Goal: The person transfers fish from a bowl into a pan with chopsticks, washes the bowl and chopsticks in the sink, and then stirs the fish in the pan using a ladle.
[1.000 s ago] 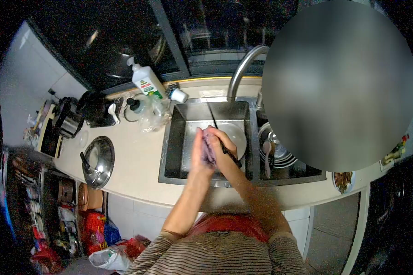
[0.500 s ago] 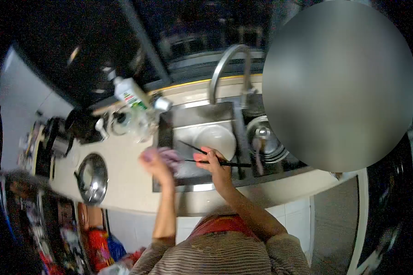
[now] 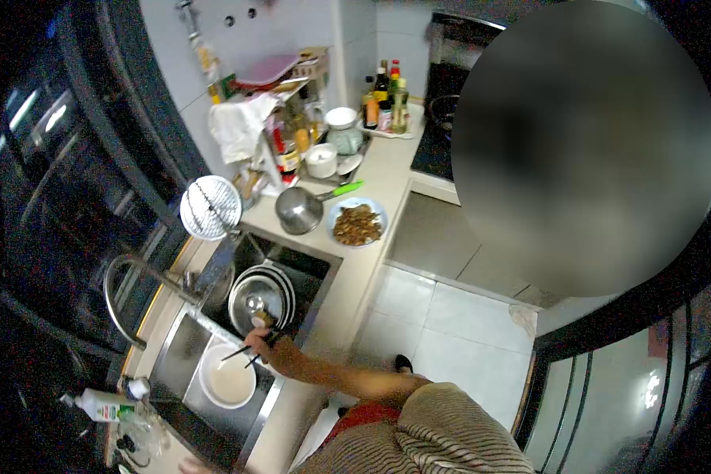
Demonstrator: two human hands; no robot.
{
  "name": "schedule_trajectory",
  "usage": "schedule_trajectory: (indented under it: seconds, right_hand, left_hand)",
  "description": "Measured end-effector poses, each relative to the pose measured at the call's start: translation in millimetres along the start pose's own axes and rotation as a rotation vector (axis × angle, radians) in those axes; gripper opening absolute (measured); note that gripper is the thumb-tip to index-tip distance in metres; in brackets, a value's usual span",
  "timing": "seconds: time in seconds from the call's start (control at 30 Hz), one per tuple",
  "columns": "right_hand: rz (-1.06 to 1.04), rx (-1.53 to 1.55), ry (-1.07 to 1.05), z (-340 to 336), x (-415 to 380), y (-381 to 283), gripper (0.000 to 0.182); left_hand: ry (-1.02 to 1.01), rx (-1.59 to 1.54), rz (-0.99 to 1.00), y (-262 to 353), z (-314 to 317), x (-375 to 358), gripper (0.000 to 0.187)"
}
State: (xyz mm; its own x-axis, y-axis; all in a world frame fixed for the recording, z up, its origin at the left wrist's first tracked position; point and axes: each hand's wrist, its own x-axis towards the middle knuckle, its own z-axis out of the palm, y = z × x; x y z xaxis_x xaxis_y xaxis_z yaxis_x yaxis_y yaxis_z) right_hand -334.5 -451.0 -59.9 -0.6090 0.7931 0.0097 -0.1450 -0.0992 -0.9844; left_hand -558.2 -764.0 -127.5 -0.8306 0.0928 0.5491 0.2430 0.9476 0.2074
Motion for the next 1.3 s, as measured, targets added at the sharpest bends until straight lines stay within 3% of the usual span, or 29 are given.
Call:
schedule_trajectory:
  seconds: [0.03,0.07,0.1,0.13,0.17,0.2,0.3,0.37,0.4,0.43,0.5,0.67,0.77,0.9,1.07,1.2,1.3]
  right_hand:
    - [-0.021,-0.013,-0.005,-11,-5,0,0.033]
    - [-0.043,-0.026,-0.013,-20,-13,5,0.033]
    - [-0.066,-0.041,-0.025,-34,-16,0,0.034]
    - [0.07,0.091,-0.082,-54,-22,-10,0.03]
    - [0.169,0.195,-0.078,-71,-26,-15,0.026]
    - [0.094,0.169,-0.043,-92,-30,-18,0.025]
    - [-0.08,0.148,0.099,-177,-39,-31,0.025]
    - [-0.214,0.103,0.278,-229,-51,-46,0.024]
    - [-0.133,0.232,0.342,-253,-59,-56,0.024]
    - [-0.051,0.365,0.403,-277,-67,-64,0.024]
    - [-0.022,0.291,0.415,-328,-74,-65,0.023]
    - [-0.083,0.272,0.521,-412,-89,-99,0.014]
    - [-0.109,0.037,0.364,-462,-97,-97,0.017]
    - [-0.05,-0.018,0.289,-489,-104,-122,0.015]
    - [0.053,0.034,0.44,-519,-94,-143,0.015]
    - [-0.132,0.142,0.488,-528,-66,-143,0.03]
    - [-0.116,0.172,0.498,-527,-42,-140,0.033]
  left_hand:
    - [-0.003,-0.582,-0.059,81,-36,-12,0.07]
    - [-0.146,-0.634,0.325,79,24,-22,0.033]
    - [-0.424,-1.073,0.323,143,5,-43,0.042]
    - [-0.48,-0.771,0.679,196,-36,-67,0.053]
    - [-0.714,-1.001,0.55,254,-81,-90,0.062]
    - [-0.76,-1.038,0.741,291,-94,-102,0.06]
    - [-0.713,-0.981,1.056,382,-129,-140,0.052]
    - [-0.805,-1.059,1.217,433,-152,-165,0.046]
    - [-0.746,-1.134,1.254,453,-152,-185,0.043]
    - [-0.809,-1.115,1.263,472,-158,-201,0.042]
    - [-0.939,-1.081,1.267,504,-170,-229,0.042]
    - [-0.96,-1.172,1.329,563,-184,-267,0.033]
    - [-1.039,-1.175,1.378,592,-189,-269,0.026]
    - [-1.159,-1.196,1.484,637,-185,-273,0.02]
    - [-1.234,-1.203,1.51,694,-173,-282,0.014]
    - [-1.316,-1.318,1.48,729,-170,-291,0.014]
    - [-1.322,-1.416,1.418,746,-161,-289,0.018]
